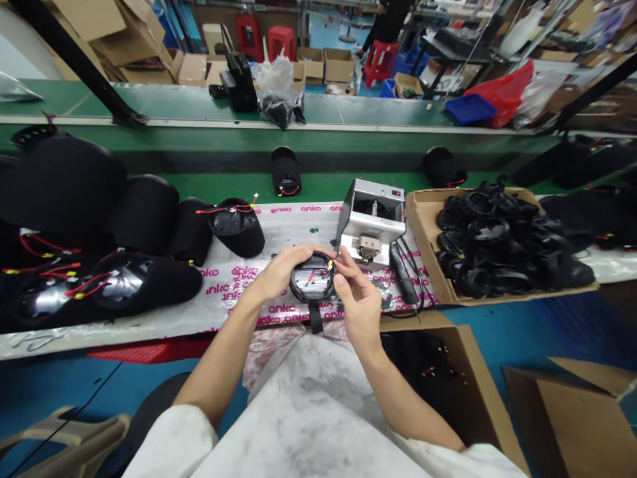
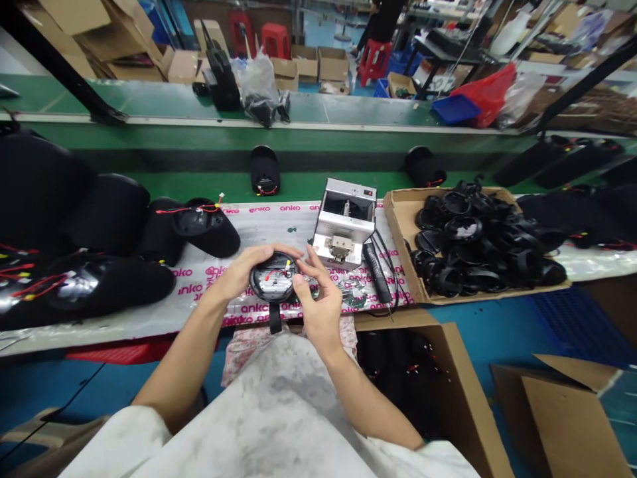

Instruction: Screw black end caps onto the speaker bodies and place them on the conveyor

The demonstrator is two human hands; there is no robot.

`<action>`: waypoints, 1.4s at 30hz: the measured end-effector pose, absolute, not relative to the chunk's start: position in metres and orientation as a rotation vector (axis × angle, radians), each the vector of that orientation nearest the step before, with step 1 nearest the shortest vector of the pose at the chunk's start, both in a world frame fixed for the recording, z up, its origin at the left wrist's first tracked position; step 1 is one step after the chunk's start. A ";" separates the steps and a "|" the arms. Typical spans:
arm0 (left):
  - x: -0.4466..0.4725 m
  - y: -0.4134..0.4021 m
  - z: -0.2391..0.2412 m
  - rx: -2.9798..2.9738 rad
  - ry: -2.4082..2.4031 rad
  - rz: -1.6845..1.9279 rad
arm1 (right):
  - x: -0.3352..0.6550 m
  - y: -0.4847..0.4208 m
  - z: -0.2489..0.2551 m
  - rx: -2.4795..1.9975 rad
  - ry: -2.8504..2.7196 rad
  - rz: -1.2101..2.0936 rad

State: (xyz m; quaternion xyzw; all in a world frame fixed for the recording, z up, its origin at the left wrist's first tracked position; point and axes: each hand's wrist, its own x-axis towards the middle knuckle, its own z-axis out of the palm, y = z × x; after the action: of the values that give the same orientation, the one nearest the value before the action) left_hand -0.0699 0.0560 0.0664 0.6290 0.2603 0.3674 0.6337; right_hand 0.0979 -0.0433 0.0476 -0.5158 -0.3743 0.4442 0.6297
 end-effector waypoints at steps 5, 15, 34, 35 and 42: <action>-0.068 0.062 0.056 1.410 0.515 0.866 | 0.096 -0.042 0.042 -1.226 -0.927 0.991; -0.064 0.058 0.060 1.319 0.495 0.803 | 0.235 -0.004 0.052 -1.539 -1.030 0.582; -0.062 0.052 0.052 1.302 0.513 0.866 | 0.279 0.005 0.115 -1.124 -0.836 0.899; -0.062 0.052 0.051 1.298 0.511 0.867 | 0.270 0.008 0.127 -0.997 -0.841 0.977; -0.063 0.049 0.048 1.290 0.578 0.848 | 0.198 0.036 0.149 -0.658 -1.143 0.848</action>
State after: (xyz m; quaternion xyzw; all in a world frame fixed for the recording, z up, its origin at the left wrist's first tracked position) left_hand -0.0628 0.0487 0.0483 0.5743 0.2575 0.3775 0.6793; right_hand 0.1980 0.0358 0.1493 -0.2965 -0.5148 0.3820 0.7080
